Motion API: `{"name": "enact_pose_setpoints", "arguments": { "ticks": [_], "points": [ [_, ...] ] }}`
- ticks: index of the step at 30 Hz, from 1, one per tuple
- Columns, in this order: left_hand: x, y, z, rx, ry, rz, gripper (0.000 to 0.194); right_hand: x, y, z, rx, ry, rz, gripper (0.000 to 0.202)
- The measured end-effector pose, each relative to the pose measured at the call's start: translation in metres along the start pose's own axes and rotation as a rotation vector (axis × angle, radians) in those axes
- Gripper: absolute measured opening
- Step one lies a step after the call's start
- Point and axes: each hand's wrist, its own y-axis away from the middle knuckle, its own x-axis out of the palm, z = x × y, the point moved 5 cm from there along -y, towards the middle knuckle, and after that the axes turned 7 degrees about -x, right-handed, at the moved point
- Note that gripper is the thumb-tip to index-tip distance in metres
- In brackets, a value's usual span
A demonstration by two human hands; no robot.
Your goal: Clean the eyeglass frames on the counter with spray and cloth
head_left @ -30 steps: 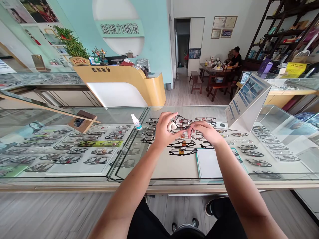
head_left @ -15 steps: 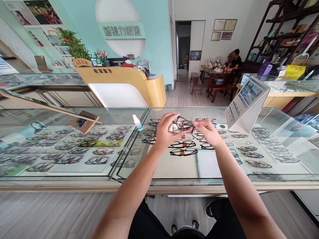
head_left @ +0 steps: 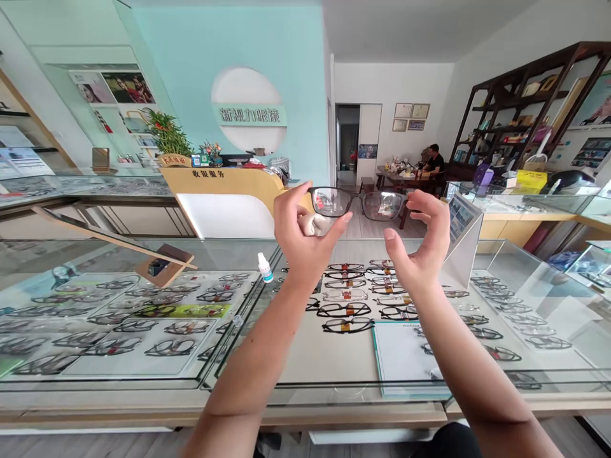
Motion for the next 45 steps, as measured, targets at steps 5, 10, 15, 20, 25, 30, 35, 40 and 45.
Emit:
{"name": "enact_pose_setpoints", "arguments": {
  "ticks": [5,10,15,20,25,30,35,40,45],
  "points": [
    [0.008,-0.010,-0.006,-0.047,0.015,-0.071,0.075,0.008,-0.020,0.007,-0.013,0.038,0.043,0.071],
    [0.004,-0.010,-0.002,-0.044,0.060,-0.047,0.074,0.005,-0.020,0.010,-0.024,0.090,0.067,0.065],
    [-0.006,-0.010,-0.008,0.001,0.023,-0.039,0.073,0.003,-0.019,0.009,-0.012,0.114,0.094,0.054],
    [-0.004,-0.006,-0.011,0.013,-0.035,-0.041,0.074,0.003,-0.018,0.003,0.022,0.104,0.109,0.056],
    [0.003,-0.002,-0.007,-0.011,-0.045,-0.023,0.075,0.003,-0.018,-0.003,0.053,0.133,0.139,0.054],
    [0.007,-0.002,-0.002,-0.037,-0.090,-0.012,0.076,0.008,-0.015,-0.011,0.124,0.153,0.208,0.058],
    [0.010,-0.002,0.002,-0.033,-0.093,-0.004,0.079,0.013,-0.013,-0.018,0.182,0.154,0.223,0.061],
    [0.013,-0.001,0.005,-0.026,-0.067,0.023,0.079,0.012,-0.013,-0.017,0.182,0.188,0.201,0.060],
    [0.014,0.001,0.006,0.000,-0.032,0.034,0.078,0.010,-0.014,-0.017,0.183,0.211,0.185,0.061]
  ]
}}
